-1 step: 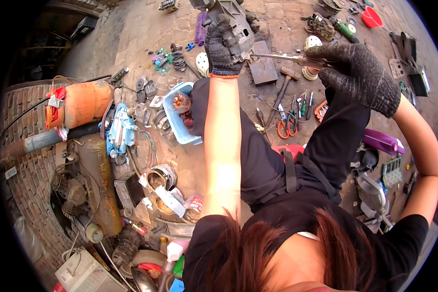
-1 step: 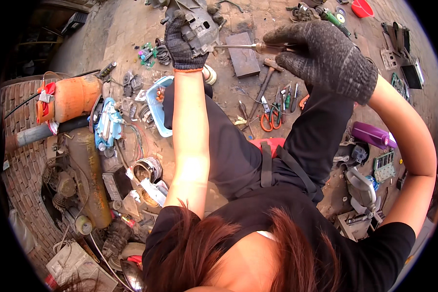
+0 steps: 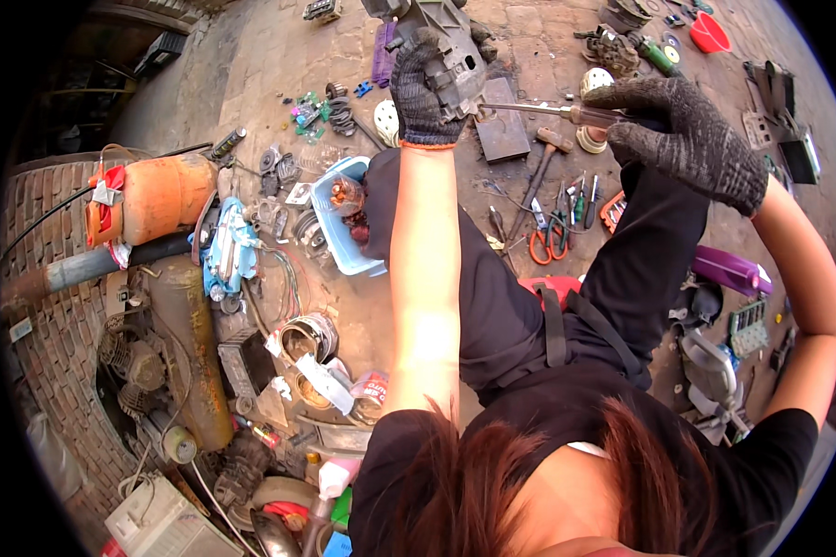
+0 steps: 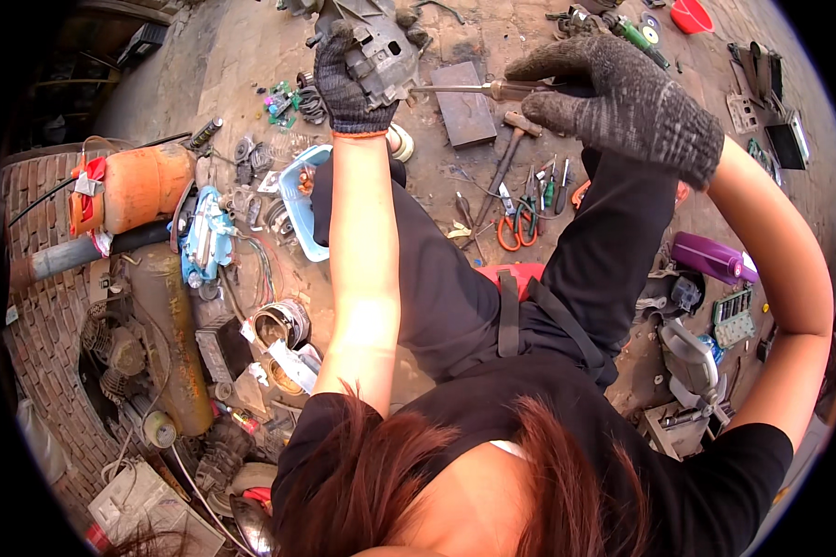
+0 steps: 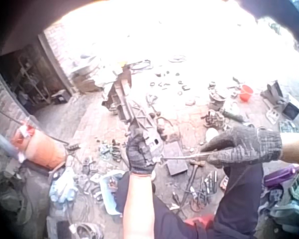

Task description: The person sits on the floor and uses pliers and a screwdriver to manipulate and adjust small mechanical components. They repeatedly grip, twist, and pry parts while seated among scattered tools and debris.

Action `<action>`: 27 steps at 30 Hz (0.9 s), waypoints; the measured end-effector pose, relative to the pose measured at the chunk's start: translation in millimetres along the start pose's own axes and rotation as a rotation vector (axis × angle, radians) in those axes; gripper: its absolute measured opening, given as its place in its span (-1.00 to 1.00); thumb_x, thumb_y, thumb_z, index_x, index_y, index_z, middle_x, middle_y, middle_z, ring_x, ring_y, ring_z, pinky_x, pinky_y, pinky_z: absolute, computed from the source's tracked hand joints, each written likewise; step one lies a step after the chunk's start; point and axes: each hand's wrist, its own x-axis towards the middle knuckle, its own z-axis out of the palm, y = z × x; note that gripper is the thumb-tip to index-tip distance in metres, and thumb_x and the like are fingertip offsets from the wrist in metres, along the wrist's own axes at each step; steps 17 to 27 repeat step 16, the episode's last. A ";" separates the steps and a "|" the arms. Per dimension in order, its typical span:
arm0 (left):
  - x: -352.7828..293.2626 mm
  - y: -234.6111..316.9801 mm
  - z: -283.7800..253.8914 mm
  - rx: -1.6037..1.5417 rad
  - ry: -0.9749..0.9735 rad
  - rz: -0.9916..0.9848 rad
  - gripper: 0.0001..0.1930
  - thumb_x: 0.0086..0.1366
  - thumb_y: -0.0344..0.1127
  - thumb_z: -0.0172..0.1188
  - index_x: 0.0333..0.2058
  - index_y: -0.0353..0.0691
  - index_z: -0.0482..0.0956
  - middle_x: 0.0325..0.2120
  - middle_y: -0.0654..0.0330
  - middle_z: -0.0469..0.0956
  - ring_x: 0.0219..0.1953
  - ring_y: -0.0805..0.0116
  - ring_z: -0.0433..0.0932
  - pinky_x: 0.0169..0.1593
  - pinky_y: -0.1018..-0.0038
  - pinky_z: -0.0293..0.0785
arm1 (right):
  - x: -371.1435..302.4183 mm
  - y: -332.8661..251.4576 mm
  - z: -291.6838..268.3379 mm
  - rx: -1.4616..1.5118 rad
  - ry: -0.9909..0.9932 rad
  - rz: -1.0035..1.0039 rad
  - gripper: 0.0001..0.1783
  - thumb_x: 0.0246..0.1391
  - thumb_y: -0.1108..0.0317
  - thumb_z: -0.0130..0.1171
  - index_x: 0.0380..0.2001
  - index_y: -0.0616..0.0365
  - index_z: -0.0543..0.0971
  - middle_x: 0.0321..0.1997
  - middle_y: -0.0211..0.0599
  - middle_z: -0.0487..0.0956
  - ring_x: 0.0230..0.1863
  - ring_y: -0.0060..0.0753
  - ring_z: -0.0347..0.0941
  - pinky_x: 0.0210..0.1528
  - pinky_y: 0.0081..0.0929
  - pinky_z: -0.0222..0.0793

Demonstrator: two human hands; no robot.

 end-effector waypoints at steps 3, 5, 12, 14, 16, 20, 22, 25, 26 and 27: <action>-2.5 1.7 -5.6 -0.043 0.035 0.005 -0.85 0.14 -0.38 0.05 -0.30 -0.17 0.53 -0.58 0.32 0.51 -0.61 0.44 0.49 -0.53 0.45 0.48 | -10.9 28.5 -19.4 -0.323 -0.029 -0.383 -0.53 0.07 0.44 0.06 0.09 0.18 0.34 -0.01 -0.32 0.49 -0.03 -0.47 0.42 0.00 -0.49 0.37; -7.8 6.5 -3.7 -0.018 0.047 0.050 -0.81 0.14 -0.38 0.05 -0.25 -0.19 0.50 -0.56 0.30 0.51 -0.58 0.41 0.52 -0.49 0.42 0.50 | -19.3 19.7 -10.1 0.203 -0.006 -0.093 -0.49 0.11 0.46 -0.02 0.16 0.16 0.24 0.04 -0.23 0.44 -0.01 -0.51 0.40 -0.02 -0.59 0.36; 5.3 1.5 -8.3 0.102 -0.005 0.189 -0.60 0.15 -0.17 0.11 -0.04 -0.16 0.40 -0.17 0.14 0.51 -0.11 0.10 0.48 -0.03 0.10 0.44 | -33.6 52.1 -19.1 1.472 -0.385 0.430 -0.44 0.05 0.60 -0.17 0.18 0.12 0.23 0.04 -0.26 0.43 -0.48 -0.77 0.35 -0.61 -0.84 0.33; -1.6 0.7 29.8 0.157 -0.056 0.194 -0.46 0.11 -0.25 0.15 0.07 -0.22 0.27 -0.09 0.05 0.45 -0.15 0.09 0.50 -0.08 0.17 0.47 | -21.1 37.4 -15.4 1.080 -0.286 0.505 -0.47 0.10 0.47 -0.11 0.19 0.07 0.23 0.04 -0.28 0.42 -0.53 -0.79 0.30 -0.70 -0.87 0.25; 0.5 1.5 17.8 0.289 -0.112 0.160 -0.34 0.06 -0.23 0.21 0.15 -0.16 0.19 0.03 0.02 0.36 -0.14 0.03 0.49 -0.06 0.11 0.46 | -13.9 31.9 -12.4 0.877 -0.236 0.536 -0.49 0.13 0.40 -0.08 0.19 0.05 0.23 0.04 -0.28 0.42 -0.56 -0.79 0.28 -0.74 -0.88 0.20; 0.5 1.5 17.8 0.289 -0.112 0.160 -0.34 0.06 -0.23 0.21 0.15 -0.16 0.19 0.03 0.02 0.36 -0.14 0.03 0.49 -0.06 0.11 0.46 | -13.9 31.9 -12.4 0.877 -0.236 0.536 -0.49 0.13 0.40 -0.08 0.19 0.05 0.23 0.04 -0.28 0.42 -0.56 -0.79 0.28 -0.74 -0.88 0.20; 0.5 1.5 17.8 0.289 -0.112 0.160 -0.34 0.06 -0.23 0.21 0.15 -0.16 0.19 0.03 0.02 0.36 -0.14 0.03 0.49 -0.06 0.11 0.46 | -13.9 31.9 -12.4 0.877 -0.236 0.536 -0.49 0.13 0.40 -0.08 0.19 0.05 0.23 0.04 -0.28 0.42 -0.56 -0.79 0.28 -0.74 -0.88 0.20; 0.5 1.5 17.8 0.289 -0.112 0.160 -0.34 0.06 -0.23 0.21 0.15 -0.16 0.19 0.03 0.02 0.36 -0.14 0.03 0.49 -0.06 0.11 0.46 | -13.9 31.9 -12.4 0.877 -0.236 0.536 -0.49 0.13 0.40 -0.08 0.19 0.05 0.23 0.04 -0.28 0.42 -0.56 -0.79 0.28 -0.74 -0.88 0.20; 0.5 1.5 17.8 0.289 -0.112 0.160 -0.34 0.06 -0.23 0.21 0.15 -0.16 0.19 0.03 0.02 0.36 -0.14 0.03 0.49 -0.06 0.11 0.46 | -13.9 31.9 -12.4 0.877 -0.236 0.536 -0.49 0.13 0.40 -0.08 0.19 0.05 0.23 0.04 -0.28 0.42 -0.56 -0.79 0.28 -0.74 -0.88 0.20; 0.5 1.5 17.8 0.289 -0.112 0.160 -0.34 0.06 -0.23 0.21 0.15 -0.16 0.19 0.03 0.02 0.36 -0.14 0.03 0.49 -0.06 0.11 0.46 | -13.9 31.9 -12.4 0.877 -0.236 0.536 -0.49 0.13 0.40 -0.08 0.19 0.05 0.23 0.04 -0.28 0.42 -0.56 -0.79 0.28 -0.74 -0.88 0.20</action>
